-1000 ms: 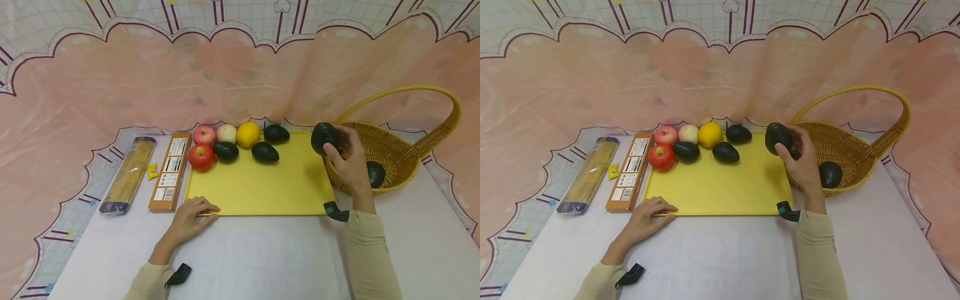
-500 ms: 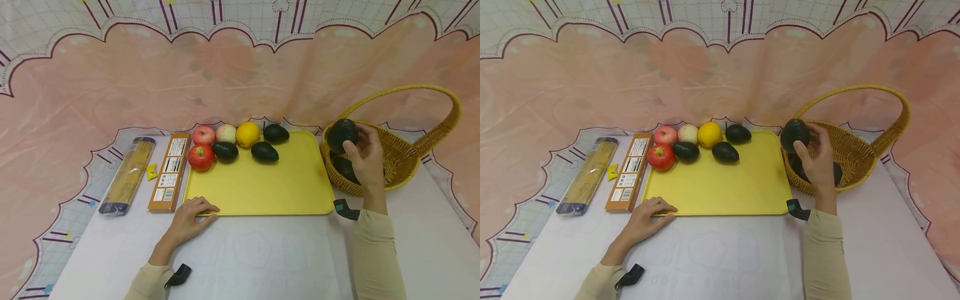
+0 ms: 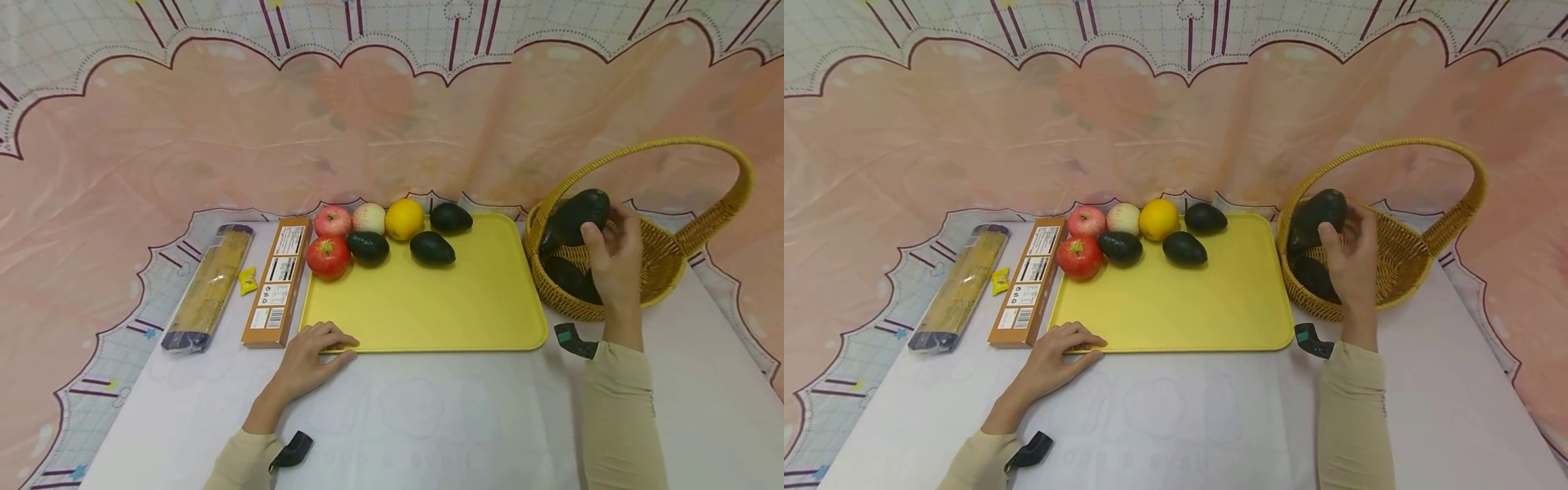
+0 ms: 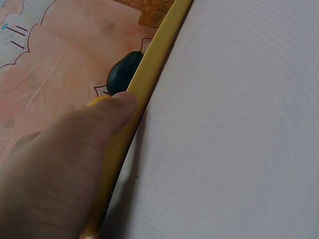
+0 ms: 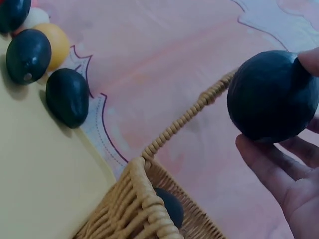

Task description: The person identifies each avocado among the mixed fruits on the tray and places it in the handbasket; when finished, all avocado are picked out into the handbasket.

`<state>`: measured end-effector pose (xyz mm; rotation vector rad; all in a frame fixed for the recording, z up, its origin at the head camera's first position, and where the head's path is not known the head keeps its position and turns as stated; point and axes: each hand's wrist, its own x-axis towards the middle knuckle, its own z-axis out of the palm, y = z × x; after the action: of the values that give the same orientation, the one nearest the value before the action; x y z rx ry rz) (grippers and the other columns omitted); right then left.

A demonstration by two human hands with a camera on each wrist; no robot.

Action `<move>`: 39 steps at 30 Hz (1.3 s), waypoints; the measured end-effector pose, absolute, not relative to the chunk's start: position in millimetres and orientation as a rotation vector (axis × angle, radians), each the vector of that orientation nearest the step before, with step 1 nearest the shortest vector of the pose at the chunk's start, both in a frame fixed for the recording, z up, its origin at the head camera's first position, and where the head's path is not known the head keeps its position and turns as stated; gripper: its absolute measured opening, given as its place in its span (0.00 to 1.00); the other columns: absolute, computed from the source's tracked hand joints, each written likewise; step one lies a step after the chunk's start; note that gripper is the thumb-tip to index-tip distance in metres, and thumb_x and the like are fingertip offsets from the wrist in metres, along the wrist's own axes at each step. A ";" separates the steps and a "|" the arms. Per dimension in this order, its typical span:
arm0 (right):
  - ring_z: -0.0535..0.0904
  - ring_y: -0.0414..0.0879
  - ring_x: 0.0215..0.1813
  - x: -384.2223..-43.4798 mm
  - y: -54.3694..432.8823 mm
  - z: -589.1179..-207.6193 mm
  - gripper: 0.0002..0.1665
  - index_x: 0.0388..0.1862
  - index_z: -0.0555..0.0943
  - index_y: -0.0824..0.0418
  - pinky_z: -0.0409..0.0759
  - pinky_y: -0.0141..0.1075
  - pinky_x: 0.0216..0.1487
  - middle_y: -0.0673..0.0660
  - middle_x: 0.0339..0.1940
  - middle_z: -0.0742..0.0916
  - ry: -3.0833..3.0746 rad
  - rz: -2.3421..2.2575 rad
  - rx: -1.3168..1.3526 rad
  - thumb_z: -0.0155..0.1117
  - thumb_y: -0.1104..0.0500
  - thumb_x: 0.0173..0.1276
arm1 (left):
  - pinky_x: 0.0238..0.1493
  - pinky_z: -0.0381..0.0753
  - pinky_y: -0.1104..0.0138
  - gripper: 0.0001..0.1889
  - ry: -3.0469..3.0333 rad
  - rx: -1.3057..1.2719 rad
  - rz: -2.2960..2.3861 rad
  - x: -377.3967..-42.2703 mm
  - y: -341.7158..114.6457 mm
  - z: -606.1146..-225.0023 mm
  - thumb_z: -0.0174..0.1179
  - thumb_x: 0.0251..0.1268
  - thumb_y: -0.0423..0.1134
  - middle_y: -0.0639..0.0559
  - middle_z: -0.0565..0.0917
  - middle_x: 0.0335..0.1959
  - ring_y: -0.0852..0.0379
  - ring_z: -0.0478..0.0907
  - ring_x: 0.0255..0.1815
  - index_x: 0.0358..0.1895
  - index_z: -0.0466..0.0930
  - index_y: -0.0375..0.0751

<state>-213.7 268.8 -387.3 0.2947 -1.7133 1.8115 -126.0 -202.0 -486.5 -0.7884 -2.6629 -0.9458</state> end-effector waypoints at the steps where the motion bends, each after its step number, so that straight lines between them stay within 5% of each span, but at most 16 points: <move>1: 0.77 0.42 0.51 -214.0 269.7 -387.1 0.28 0.61 0.69 0.64 0.74 0.23 0.52 0.54 0.54 0.76 -1.734 1.796 0.255 0.62 0.65 0.61 | 0.36 0.70 0.71 0.10 -2.660 -0.790 -0.943 -126.1 -202.1 -486.6 0.69 0.54 0.46 0.69 0.79 0.32 0.70 0.71 0.34 0.40 0.84 0.61; 14: 0.72 0.35 0.55 -216.7 288.9 -391.5 0.27 0.61 0.72 0.55 0.67 0.29 0.59 0.39 0.50 0.77 -2.125 1.512 -0.164 0.64 0.56 0.63 | 0.36 0.70 0.71 0.10 -2.659 -0.796 -0.943 -125.4 -202.3 -485.4 0.69 0.54 0.46 0.67 0.79 0.33 0.69 0.72 0.35 0.41 0.84 0.61; 23: 0.67 0.48 0.63 -219.1 299.1 -389.6 0.36 0.70 0.63 0.52 0.66 0.40 0.65 0.57 0.68 0.70 -2.434 1.394 -0.410 0.58 0.42 0.65 | 0.36 0.70 0.71 0.10 -2.673 -0.809 -0.944 -126.0 -202.7 -485.8 0.67 0.56 0.48 0.66 0.79 0.33 0.68 0.71 0.35 0.42 0.84 0.61; 31: 0.60 0.60 0.72 -221.2 309.2 -393.0 0.41 0.73 0.55 0.43 0.61 0.56 0.68 0.60 0.75 0.61 -2.534 1.519 -0.499 0.54 0.36 0.64 | 0.36 0.70 0.71 0.09 -2.692 -0.793 -0.954 -125.6 -205.3 -484.0 0.66 0.57 0.48 0.67 0.79 0.33 0.68 0.72 0.35 0.42 0.84 0.60; 39: 0.64 0.64 0.67 -227.2 311.0 -396.7 0.44 0.74 0.56 0.56 0.63 0.55 0.66 0.66 0.72 0.65 -2.609 1.362 -0.447 0.55 0.38 0.65 | 0.36 0.71 0.72 0.10 -2.678 -0.784 -0.957 -125.0 -203.1 -483.4 0.68 0.54 0.46 0.68 0.79 0.33 0.70 0.72 0.35 0.41 0.84 0.60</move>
<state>-227.2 311.0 -396.7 -0.4472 -2.6088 1.3618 -125.0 -203.1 -483.4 -0.7841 -2.6783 -0.9570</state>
